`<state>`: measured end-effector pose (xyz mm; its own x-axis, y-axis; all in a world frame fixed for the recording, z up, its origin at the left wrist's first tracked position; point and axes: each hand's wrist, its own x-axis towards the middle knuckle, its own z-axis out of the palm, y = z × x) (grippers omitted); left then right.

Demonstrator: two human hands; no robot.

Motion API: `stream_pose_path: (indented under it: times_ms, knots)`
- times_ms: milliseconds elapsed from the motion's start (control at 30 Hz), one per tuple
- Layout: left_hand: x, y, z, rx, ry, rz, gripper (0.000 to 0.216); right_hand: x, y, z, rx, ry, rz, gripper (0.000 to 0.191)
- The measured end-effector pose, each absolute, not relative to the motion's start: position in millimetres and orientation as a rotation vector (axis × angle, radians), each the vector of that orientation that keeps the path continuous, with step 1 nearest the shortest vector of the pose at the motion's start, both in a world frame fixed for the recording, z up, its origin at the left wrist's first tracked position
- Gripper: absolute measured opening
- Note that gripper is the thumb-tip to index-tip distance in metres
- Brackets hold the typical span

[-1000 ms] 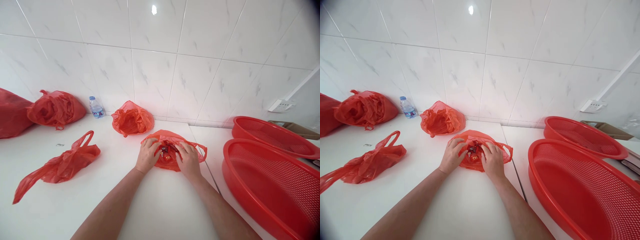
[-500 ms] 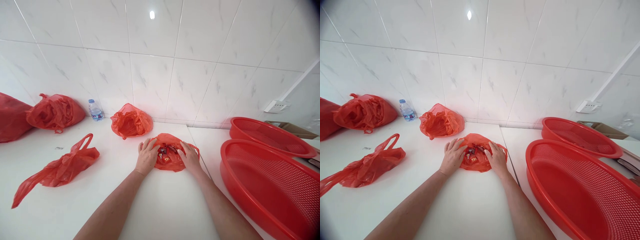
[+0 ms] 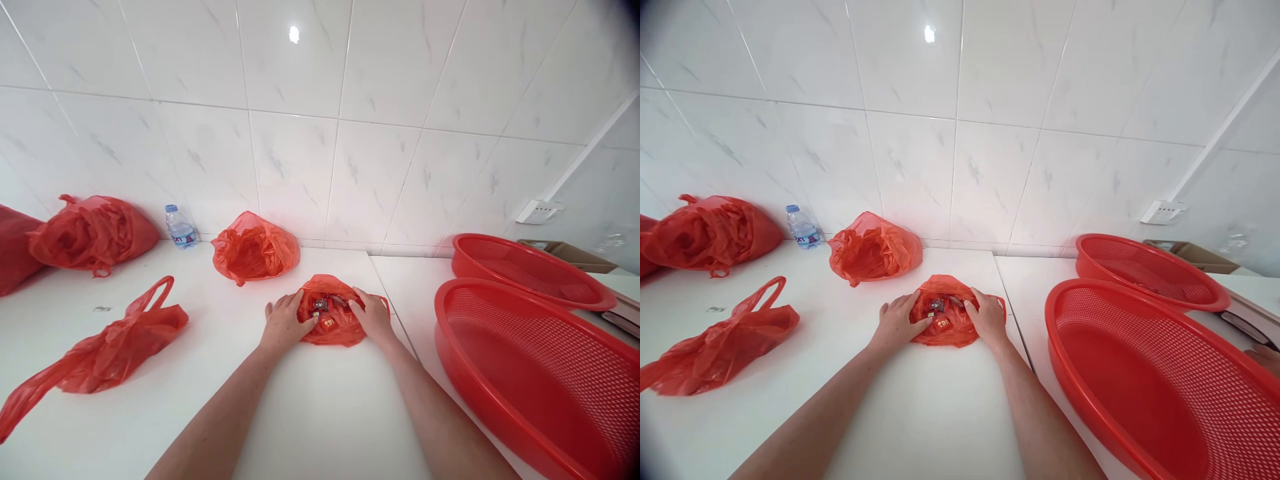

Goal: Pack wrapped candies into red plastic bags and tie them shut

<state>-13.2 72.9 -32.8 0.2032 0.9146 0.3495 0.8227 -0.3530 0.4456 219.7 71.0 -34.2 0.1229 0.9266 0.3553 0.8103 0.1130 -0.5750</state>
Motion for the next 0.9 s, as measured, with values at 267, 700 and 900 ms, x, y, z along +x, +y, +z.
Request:
stream_pose_path:
  times_ms: [267, 700, 900]
  knots:
    - [-16, 75, -34, 2.276, 1.643, 0.854, 0.073, 220, 67, -31, -1.577, -1.588, 0.392, 0.024]
    - [-14, 78, -40, 2.359, 1.453, 0.999, 0.092, 223, 62, -28, -1.533, -1.381, 0.222, 0.036]
    - [-15, 76, -37, 2.318, 1.425, 0.977, 0.092, 210, 50, -15, -1.401, -1.614, -0.226, 0.027]
